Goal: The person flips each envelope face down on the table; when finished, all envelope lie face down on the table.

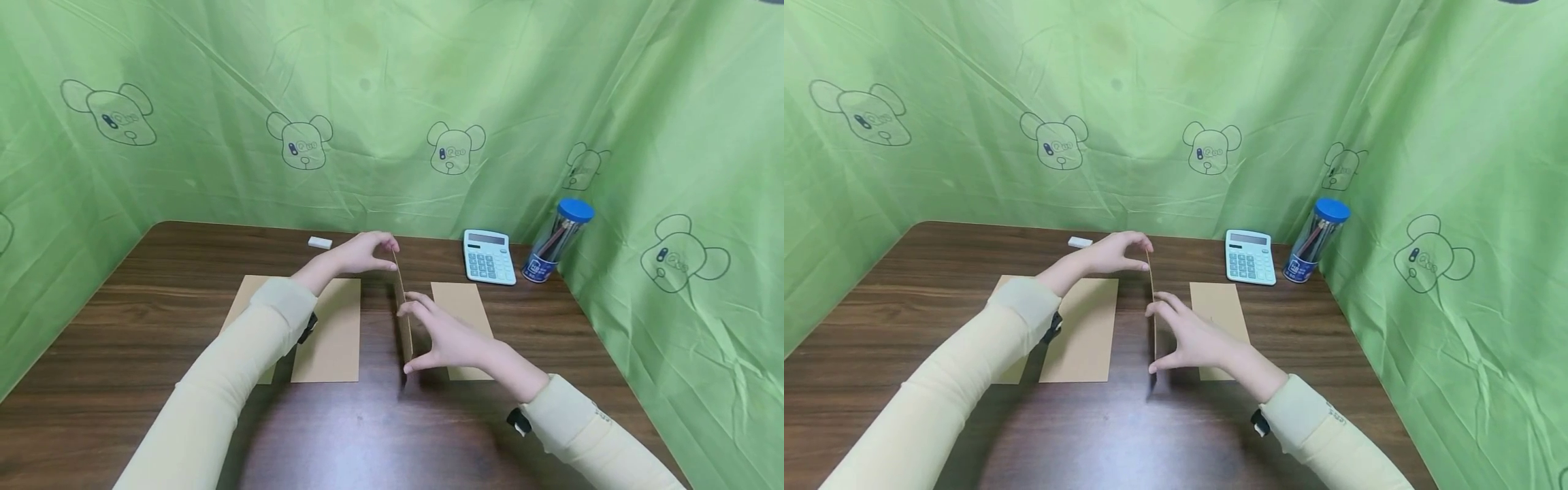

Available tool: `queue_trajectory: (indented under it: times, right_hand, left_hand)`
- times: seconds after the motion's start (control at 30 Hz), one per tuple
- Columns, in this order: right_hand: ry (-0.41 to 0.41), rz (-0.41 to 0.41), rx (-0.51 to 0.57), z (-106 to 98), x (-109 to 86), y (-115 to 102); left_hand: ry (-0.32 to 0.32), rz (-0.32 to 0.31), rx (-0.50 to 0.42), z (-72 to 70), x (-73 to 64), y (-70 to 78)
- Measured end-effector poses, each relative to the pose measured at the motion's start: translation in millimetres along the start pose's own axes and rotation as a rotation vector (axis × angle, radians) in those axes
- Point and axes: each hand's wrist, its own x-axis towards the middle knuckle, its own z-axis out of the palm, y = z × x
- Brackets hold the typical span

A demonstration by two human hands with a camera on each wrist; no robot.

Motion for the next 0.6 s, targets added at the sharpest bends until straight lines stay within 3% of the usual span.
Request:
queue_trajectory:
  times: [0.17, 0.33, 0.6]
  right_hand:
    - [0.034, 0.001, -0.045, 0.1, -5.1, 4.8]
    - [0.049, 0.047, -0.082, 5.4, -13.0, 8.8]
    - [0.073, 0.133, -0.118, 18.5, -25.6, 14.2]
  left_hand:
    - [-0.011, -0.002, -0.010, 5.7, 4.1, 1.5]
    - [-0.066, 0.004, 0.045, 20.1, 4.2, -1.3]
    - [-0.182, -0.062, 0.038, 46.7, 1.3, -5.7]
